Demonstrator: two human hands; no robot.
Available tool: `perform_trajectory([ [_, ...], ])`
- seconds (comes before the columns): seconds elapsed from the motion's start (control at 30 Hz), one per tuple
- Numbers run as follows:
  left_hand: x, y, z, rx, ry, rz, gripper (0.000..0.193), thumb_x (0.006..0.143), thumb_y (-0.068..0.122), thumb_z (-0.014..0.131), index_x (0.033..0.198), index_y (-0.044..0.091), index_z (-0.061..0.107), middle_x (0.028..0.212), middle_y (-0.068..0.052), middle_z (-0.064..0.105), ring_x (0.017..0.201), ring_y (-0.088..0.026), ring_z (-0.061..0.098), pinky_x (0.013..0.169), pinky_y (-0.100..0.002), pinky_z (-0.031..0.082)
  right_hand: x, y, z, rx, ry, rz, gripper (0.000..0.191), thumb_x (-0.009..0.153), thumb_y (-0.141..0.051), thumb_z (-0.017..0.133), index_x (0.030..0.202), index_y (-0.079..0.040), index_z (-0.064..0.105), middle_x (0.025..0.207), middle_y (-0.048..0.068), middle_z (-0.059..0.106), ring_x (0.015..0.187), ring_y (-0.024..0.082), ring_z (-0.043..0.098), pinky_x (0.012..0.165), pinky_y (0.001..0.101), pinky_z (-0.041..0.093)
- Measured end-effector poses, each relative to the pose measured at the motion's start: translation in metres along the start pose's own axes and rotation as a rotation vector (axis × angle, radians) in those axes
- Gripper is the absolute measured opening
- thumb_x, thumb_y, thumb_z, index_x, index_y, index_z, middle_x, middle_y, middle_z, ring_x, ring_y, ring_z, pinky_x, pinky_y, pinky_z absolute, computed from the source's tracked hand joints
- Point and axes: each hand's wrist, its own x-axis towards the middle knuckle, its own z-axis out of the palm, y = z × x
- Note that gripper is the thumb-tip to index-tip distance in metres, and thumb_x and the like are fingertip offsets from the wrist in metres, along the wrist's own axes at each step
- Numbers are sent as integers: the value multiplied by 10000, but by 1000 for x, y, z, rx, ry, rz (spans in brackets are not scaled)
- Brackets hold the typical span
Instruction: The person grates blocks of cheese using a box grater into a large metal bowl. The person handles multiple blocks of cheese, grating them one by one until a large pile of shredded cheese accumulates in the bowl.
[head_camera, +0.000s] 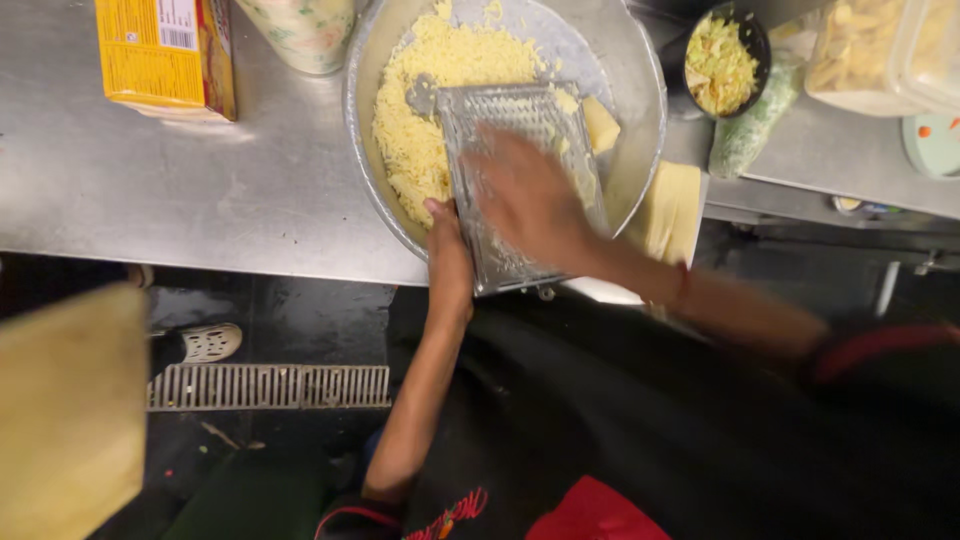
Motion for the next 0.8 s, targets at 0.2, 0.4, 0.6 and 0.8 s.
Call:
perform_trajectory([
  [0.2,-14,13,13,452,66,34,565,1090,436,308,1305,-23,557,1171,-236,668,1081,-352,641,953,-426,458,0,1,19,-116,-113,52,478,1019,-209,596,1480,-84,584,1629,233,337,1500,462,355,1209,585,269],
  [0.4,-20,36,24,601,147,17,455,1057,413,382,1223,25,550,928,-314,684,907,-531,635,766,-591,455,68,48,40,-82,-89,66,312,1076,-197,548,1360,-124,655,1319,149,636,1314,364,547,1116,529,403],
  [0.6,-15,18,23,578,177,38,439,1050,398,459,1231,13,568,929,-328,698,936,-532,653,805,-591,472,118,100,65,-157,-176,212,398,1145,-283,549,892,-5,681,898,201,684,924,405,662,852,530,485],
  [0.8,44,29,35,-32,-50,-9,436,1021,239,601,1297,-88,514,1121,-215,693,995,-338,684,868,-471,547,172,111,48,-223,-162,-55,452,1035,-417,640,813,-48,777,766,203,719,767,419,688,734,530,532],
])
